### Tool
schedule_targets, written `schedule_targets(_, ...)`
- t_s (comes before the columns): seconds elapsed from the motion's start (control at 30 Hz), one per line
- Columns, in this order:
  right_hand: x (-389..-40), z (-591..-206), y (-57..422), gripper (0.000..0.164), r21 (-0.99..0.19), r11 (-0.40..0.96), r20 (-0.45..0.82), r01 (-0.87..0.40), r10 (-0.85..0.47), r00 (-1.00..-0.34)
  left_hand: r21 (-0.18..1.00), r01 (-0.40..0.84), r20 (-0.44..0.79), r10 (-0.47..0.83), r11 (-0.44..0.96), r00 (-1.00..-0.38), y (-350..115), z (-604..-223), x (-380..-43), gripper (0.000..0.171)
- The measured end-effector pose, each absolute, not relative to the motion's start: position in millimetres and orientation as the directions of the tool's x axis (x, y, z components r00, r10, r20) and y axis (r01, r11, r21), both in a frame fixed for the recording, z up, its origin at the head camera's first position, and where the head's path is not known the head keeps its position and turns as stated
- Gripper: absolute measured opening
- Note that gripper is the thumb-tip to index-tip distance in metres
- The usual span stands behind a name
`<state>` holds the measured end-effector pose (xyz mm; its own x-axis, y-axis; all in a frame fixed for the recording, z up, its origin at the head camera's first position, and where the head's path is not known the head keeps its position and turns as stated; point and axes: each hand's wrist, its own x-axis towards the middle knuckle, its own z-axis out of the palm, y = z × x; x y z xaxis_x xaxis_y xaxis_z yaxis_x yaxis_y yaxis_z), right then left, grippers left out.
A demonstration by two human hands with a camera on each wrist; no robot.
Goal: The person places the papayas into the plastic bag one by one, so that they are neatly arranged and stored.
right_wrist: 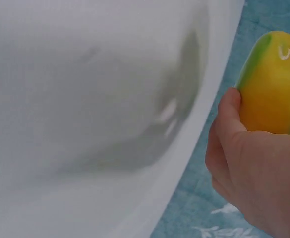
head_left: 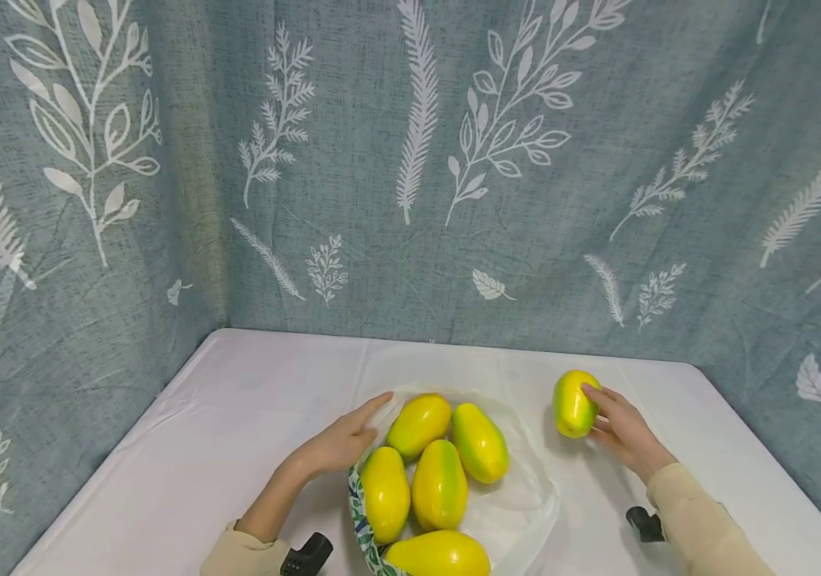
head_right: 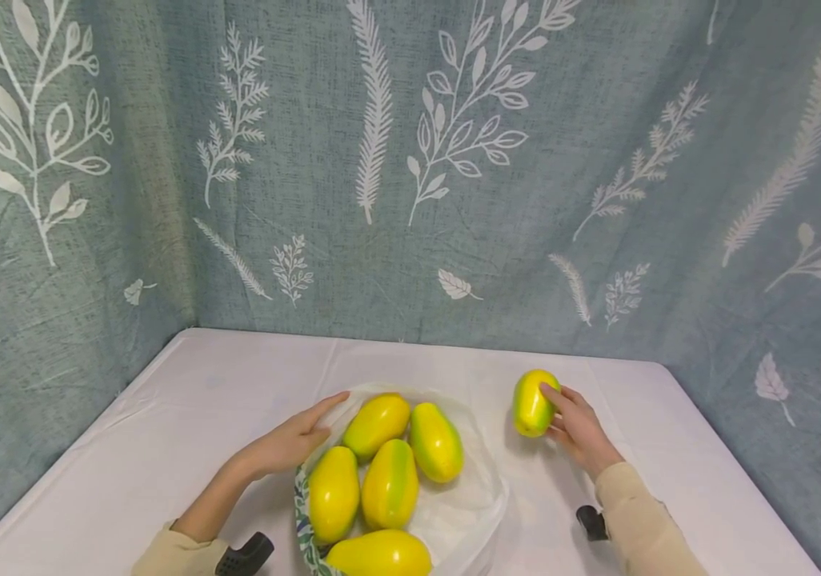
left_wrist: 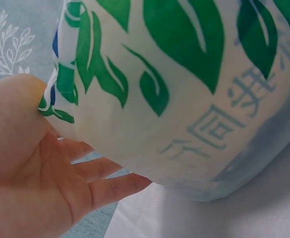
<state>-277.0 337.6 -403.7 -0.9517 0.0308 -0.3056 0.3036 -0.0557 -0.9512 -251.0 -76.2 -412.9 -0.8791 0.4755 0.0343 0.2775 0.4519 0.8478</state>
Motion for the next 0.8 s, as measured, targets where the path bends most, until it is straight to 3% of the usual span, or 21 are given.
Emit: schedule_targets(0.8, -231.1, -369.4, 287.5, 0.073, -0.977, 0.031, -0.211, 0.209, -0.063, -0.975, 0.847, 0.288, 0.042, 0.483, 0.447, -0.874, -77.6, -409.9, -248.9, 0.053)
